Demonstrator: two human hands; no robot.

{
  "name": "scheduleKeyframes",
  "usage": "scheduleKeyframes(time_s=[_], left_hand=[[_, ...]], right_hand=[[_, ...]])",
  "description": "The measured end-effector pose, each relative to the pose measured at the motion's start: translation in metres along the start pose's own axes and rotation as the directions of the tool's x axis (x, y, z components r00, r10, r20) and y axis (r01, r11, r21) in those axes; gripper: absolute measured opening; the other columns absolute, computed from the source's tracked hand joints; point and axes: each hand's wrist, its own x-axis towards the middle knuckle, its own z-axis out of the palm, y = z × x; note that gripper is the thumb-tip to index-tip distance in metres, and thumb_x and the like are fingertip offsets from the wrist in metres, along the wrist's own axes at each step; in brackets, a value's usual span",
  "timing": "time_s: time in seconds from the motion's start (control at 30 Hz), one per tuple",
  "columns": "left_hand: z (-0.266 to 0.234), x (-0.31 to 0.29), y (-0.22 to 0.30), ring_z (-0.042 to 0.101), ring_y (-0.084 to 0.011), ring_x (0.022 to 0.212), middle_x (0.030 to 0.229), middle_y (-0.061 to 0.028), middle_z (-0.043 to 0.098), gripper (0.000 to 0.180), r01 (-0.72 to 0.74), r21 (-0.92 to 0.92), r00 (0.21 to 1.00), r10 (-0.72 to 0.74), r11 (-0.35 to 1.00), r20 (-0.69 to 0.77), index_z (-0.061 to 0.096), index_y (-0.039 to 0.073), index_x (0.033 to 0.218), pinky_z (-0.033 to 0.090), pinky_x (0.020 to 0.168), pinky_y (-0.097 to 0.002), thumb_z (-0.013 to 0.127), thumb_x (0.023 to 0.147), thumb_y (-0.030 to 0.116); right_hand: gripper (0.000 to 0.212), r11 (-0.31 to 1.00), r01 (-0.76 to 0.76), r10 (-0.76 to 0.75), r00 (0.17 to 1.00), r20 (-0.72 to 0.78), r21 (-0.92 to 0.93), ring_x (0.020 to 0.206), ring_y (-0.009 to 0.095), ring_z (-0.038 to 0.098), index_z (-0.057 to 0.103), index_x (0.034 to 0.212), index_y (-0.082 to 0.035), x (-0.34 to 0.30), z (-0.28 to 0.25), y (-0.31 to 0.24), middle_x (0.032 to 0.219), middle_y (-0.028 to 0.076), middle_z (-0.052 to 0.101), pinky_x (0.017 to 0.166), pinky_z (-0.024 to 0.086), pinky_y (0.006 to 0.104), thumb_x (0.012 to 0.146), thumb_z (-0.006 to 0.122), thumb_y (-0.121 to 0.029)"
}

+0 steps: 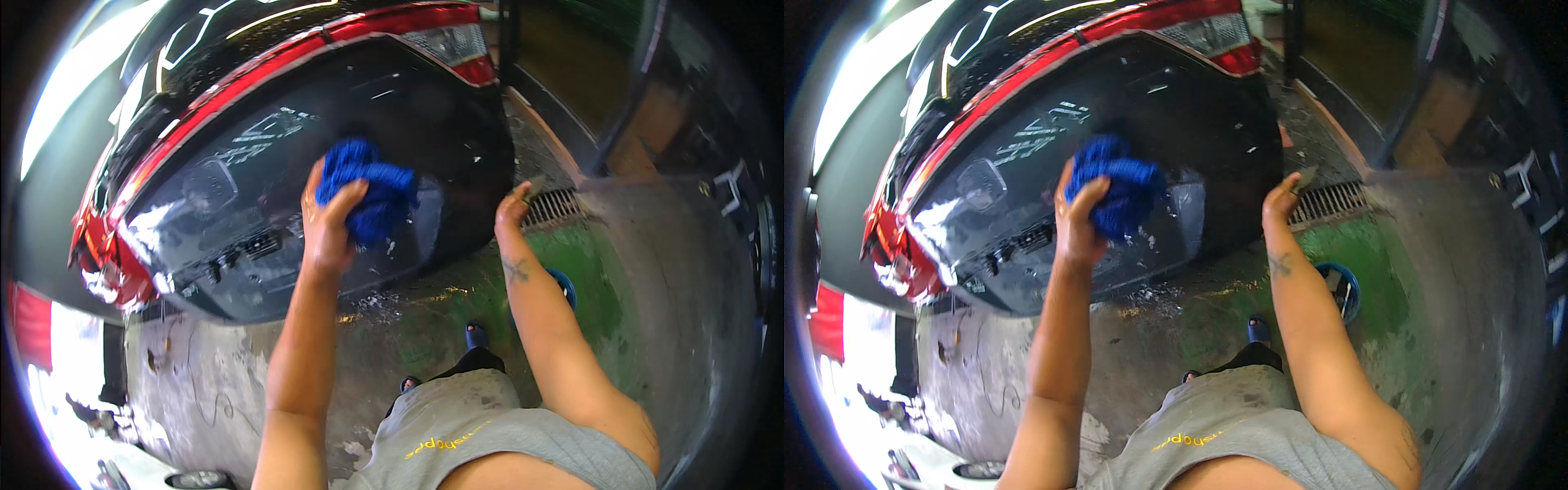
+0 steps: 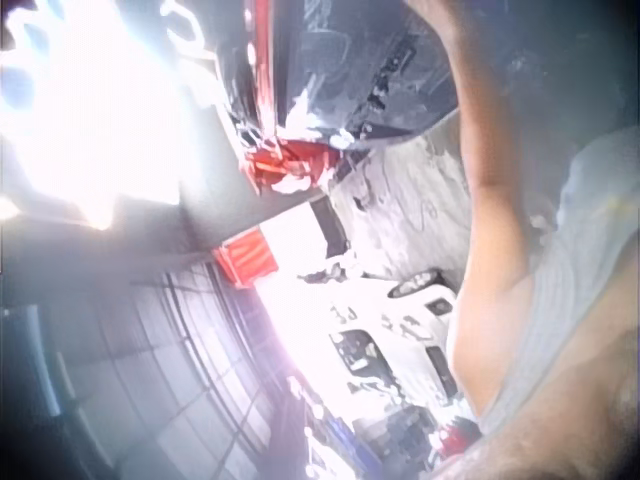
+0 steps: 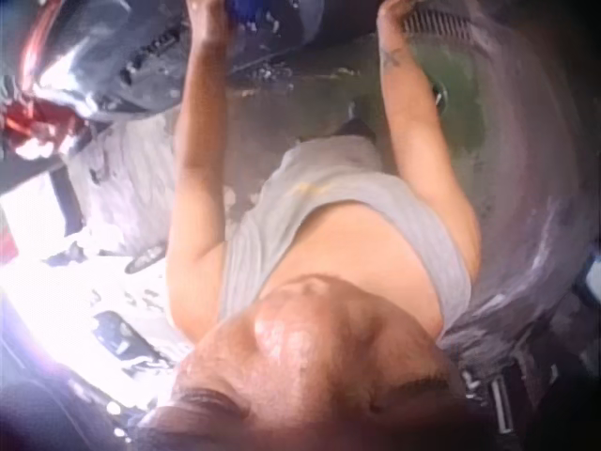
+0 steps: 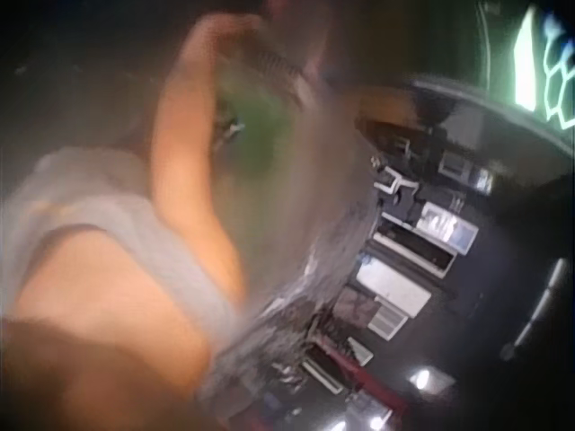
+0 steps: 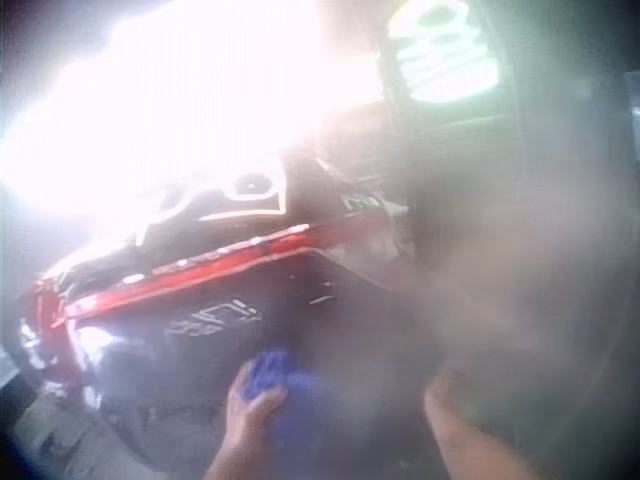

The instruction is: The person wipes the interior of a car trunk with a blue cloth, repeatedly dipping the cloth into a bucket of water. The person scrubs the trunk surface and occasionally pauses to rinse the cloth.

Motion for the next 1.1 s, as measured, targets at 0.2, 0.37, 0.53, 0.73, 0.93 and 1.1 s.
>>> scheduleKeyframes(time_s=[0.2,0.37,0.53,0.73,0.93,1.1], left_hand=[[0.12,0.089,0.017,0.068,-0.0349,0.126,0.139,-0.0138,0.07,0.066,-0.702,0.681,0.658,0.556,0.209,0.508,0.067,0.018,0.147,0.053,0.112,-0.0465,0.086,0.084,0.023],[0.176,0.098,-0.004,0.058,-0.0415,0.142,0.159,-0.0148,0.06,0.077,-0.644,0.679,0.502,0.475,-0.351,0.722,0.064,0.034,0.153,0.036,0.127,-0.0561,0.089,0.079,0.04],[0.22,0.099,-0.016,0.058,-0.0355,0.144,0.157,-0.013,0.061,0.079,-0.614,0.705,0.542,0.459,-0.355,0.704,0.065,0.031,0.153,0.034,0.129,-0.0548,0.088,0.078,0.041],[0.26,0.11,-0.041,0.052,-0.0375,0.151,0.161,-0.012,0.058,0.074,-0.494,0.776,0.639,0.441,-0.393,0.63,0.063,0.03,0.154,0.028,0.132,-0.0561,0.083,0.086,0.049],[0.269,0.106,-0.022,0.057,-0.0403,0.143,0.153,-0.0151,0.063,0.064,-0.596,0.697,0.63,0.306,-0.399,0.714,0.067,0.028,0.148,0.045,0.123,-0.0503,0.085,0.087,0.032],[0.224,0.097,0.002,0.058,-0.0419,0.141,0.151,-0.015,0.062,0.062,-0.433,0.771,0.598,0.492,-0.467,0.633,0.068,0.027,0.147,0.045,0.123,-0.0516,0.085,0.087,0.028]], right_hand=[[0.09,0.956,0.238,-0.2,0.956,-0.214,0.171,0.143,0.053,0.056,0.026,0.17,0.006,-0.007,-0.056,-0.053,0.157,0.039,0.053,0.116,0.048,0.0521,0.115,0.04,-0.064],[0.077,0.82,0.434,-0.357,0.897,-0.26,0.372,0.121,0.034,0.067,0.029,0.167,0.007,-0.017,-0.108,-0.107,0.128,0.027,0.073,0.111,0.048,0.0424,0.119,0.043,-0.051],[0.069,0.753,0.137,-0.165,0.986,-0.016,0.643,0.134,0.028,0.061,0.028,0.171,0.0,-0.009,-0.152,-0.103,0.159,0.019,0.055,0.116,0.047,0.0418,0.118,0.054,-0.035],[0.083,0.883,-0.17,0.036,0.954,0.299,0.438,0.146,0.028,0.053,0.022,0.176,-0.026,0.035,-0.279,-0.009,0.164,0.014,0.047,0.121,0.042,0.044,0.109,0.071,-0.021],[0.067,0.844,0.133,-0.417,0.772,0.481,0.519,0.16,0.033,0.037,0.032,0.173,-0.01,0.019,-0.277,-0.114,0.172,0.019,0.037,0.13,0.029,0.0475,0.114,0.061,-0.026],[0.064,0.128,0.989,-0.866,0.076,0.494,0.073,0.155,0.046,0.044,0.041,0.167,-0.002,-0.001,-0.222,-0.162,0.169,0.03,0.042,0.126,0.034,0.0583,0.112,0.058,-0.029]])
